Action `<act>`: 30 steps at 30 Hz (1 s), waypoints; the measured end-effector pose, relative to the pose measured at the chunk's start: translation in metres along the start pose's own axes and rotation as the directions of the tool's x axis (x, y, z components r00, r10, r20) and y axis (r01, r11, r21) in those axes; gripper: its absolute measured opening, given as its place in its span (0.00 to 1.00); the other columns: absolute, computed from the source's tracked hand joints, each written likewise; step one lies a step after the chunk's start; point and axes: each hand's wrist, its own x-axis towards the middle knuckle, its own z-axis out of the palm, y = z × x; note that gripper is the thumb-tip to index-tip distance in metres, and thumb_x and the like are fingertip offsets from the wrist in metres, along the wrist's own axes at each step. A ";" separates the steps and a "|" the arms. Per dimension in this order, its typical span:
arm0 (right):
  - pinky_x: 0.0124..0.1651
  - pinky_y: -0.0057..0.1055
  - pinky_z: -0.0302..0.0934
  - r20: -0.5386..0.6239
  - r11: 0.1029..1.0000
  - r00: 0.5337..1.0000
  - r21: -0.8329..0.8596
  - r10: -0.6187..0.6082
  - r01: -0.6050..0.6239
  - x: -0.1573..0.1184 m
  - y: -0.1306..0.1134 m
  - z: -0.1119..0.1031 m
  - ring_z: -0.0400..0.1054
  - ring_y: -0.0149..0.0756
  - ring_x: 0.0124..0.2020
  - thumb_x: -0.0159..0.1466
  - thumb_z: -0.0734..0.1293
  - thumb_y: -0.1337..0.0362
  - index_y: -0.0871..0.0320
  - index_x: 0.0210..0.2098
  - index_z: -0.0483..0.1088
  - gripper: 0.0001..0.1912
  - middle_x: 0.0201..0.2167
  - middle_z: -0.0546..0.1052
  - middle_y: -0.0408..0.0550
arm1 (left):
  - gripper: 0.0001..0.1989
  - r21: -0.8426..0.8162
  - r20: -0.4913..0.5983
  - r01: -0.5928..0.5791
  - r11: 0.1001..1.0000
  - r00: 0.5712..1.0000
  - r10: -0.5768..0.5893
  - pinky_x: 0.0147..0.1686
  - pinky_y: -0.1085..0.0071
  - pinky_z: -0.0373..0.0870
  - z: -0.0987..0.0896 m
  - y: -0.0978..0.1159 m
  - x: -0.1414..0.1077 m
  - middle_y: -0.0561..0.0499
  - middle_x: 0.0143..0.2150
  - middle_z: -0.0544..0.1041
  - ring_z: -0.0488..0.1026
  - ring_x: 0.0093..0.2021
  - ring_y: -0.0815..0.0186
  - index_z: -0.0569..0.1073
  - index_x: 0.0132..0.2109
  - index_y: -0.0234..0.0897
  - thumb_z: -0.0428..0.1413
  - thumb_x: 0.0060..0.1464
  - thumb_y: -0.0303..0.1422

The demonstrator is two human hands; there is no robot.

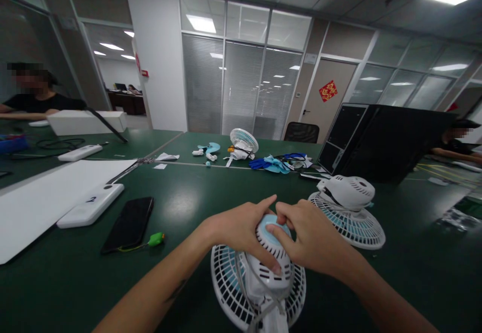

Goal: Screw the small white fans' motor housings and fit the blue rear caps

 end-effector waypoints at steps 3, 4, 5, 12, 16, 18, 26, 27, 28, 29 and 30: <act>0.30 0.31 0.44 -0.095 0.999 0.995 0.014 0.034 -0.032 0.000 0.002 0.011 0.59 0.33 0.23 0.63 0.61 0.61 0.57 0.24 0.62 0.12 0.19 0.66 0.43 | 0.65 0.022 -0.004 0.011 1.000 1.000 -0.011 0.65 0.55 0.58 0.001 0.001 0.001 0.32 0.70 0.56 0.60 0.67 0.46 0.46 0.72 0.28 0.72 0.34 0.43; 0.30 0.31 0.44 -0.132 0.998 0.989 0.023 0.058 -0.056 0.000 0.003 0.014 0.58 0.32 0.22 0.63 0.60 0.60 0.56 0.22 0.60 0.14 0.17 0.63 0.42 | 0.65 0.034 -0.014 0.022 0.999 1.000 -0.021 0.64 0.55 0.59 0.002 0.002 0.001 0.31 0.70 0.57 0.60 0.67 0.45 0.46 0.72 0.28 0.72 0.34 0.44; 0.29 0.31 0.43 -0.159 0.996 0.984 0.040 0.087 -0.081 0.001 0.004 0.018 0.56 0.31 0.21 0.63 0.60 0.60 0.56 0.21 0.58 0.15 0.16 0.61 0.41 | 0.65 0.050 -0.032 0.036 0.998 0.999 -0.035 0.64 0.54 0.59 0.003 0.004 0.001 0.31 0.69 0.59 0.61 0.67 0.44 0.45 0.72 0.27 0.71 0.34 0.45; 0.28 0.29 0.44 -0.041 0.981 0.990 0.142 0.138 -0.130 -0.005 0.016 0.010 0.59 0.31 0.22 0.63 0.62 0.53 0.56 0.22 0.60 0.18 0.18 0.64 0.40 | 0.62 0.154 -0.098 0.053 0.987 0.994 -0.038 0.63 0.52 0.60 0.012 0.012 0.000 0.31 0.69 0.59 0.62 0.65 0.41 0.50 0.71 0.25 0.69 0.36 0.50; 0.30 0.30 0.44 0.013 0.990 0.998 0.128 0.063 -0.065 -0.012 0.020 0.004 0.58 0.30 0.23 0.64 0.63 0.52 0.57 0.24 0.61 0.18 0.19 0.63 0.39 | 0.61 0.164 -0.099 0.082 0.983 0.993 -0.067 0.64 0.52 0.59 0.010 0.009 -0.001 0.32 0.70 0.58 0.61 0.66 0.42 0.50 0.71 0.27 0.68 0.37 0.51; 0.30 0.29 0.44 0.045 0.988 0.999 0.153 0.028 -0.035 -0.014 0.021 0.005 0.57 0.29 0.23 0.65 0.62 0.54 0.57 0.24 0.60 0.18 0.20 0.63 0.38 | 0.60 0.158 -0.093 0.084 0.984 0.993 -0.070 0.64 0.52 0.59 0.008 0.007 -0.002 0.33 0.69 0.60 0.62 0.66 0.42 0.52 0.71 0.28 0.68 0.37 0.50; 0.32 0.30 0.45 -0.044 0.996 0.995 0.024 -0.085 0.086 -0.003 0.018 0.005 0.61 0.31 0.28 0.67 0.61 0.57 0.59 0.30 0.68 0.14 0.29 0.72 0.44 | 0.39 0.052 -0.123 -0.081 0.995 0.989 0.087 0.55 0.59 0.69 0.007 0.011 -0.001 0.45 0.56 0.77 0.75 0.53 0.52 0.71 0.58 0.37 0.71 0.39 0.45; 0.32 0.30 0.46 -0.037 0.995 0.995 0.016 -0.094 0.095 -0.001 0.015 0.004 0.63 0.31 0.30 0.67 0.60 0.58 0.59 0.31 0.70 0.13 0.30 0.74 0.44 | 0.36 0.032 -0.126 -0.092 0.995 0.987 0.096 0.53 0.60 0.70 0.006 0.012 -0.001 0.47 0.54 0.78 0.76 0.52 0.53 0.72 0.55 0.38 0.71 0.39 0.44; 0.32 0.30 0.46 -0.027 0.996 0.996 0.012 -0.086 0.086 0.002 0.011 0.003 0.64 0.31 0.30 0.66 0.60 0.60 0.59 0.31 0.71 0.13 0.31 0.75 0.45 | 0.34 0.015 -0.126 -0.097 0.995 0.987 0.098 0.53 0.61 0.70 0.006 0.013 -0.001 0.49 0.53 0.79 0.76 0.51 0.54 0.73 0.53 0.39 0.71 0.39 0.44; 0.32 0.31 0.46 -0.017 0.998 0.998 0.009 -0.061 0.061 0.003 0.007 0.002 0.65 0.32 0.30 0.66 0.60 0.60 0.59 0.30 0.72 0.13 0.30 0.76 0.45 | 0.33 -0.002 -0.121 -0.099 0.995 0.988 0.098 0.52 0.62 0.69 0.006 0.014 -0.001 0.50 0.52 0.79 0.76 0.50 0.55 0.74 0.53 0.39 0.71 0.39 0.42; 0.32 0.31 0.46 -0.015 1.000 1.000 0.003 -0.024 0.024 0.005 0.003 0.001 0.65 0.32 0.28 0.65 0.60 0.60 0.59 0.29 0.73 0.14 0.29 0.77 0.45 | 0.32 -0.019 -0.109 -0.103 0.995 0.989 0.100 0.52 0.64 0.69 0.005 0.015 -0.002 0.51 0.52 0.80 0.76 0.50 0.56 0.74 0.52 0.39 0.72 0.39 0.40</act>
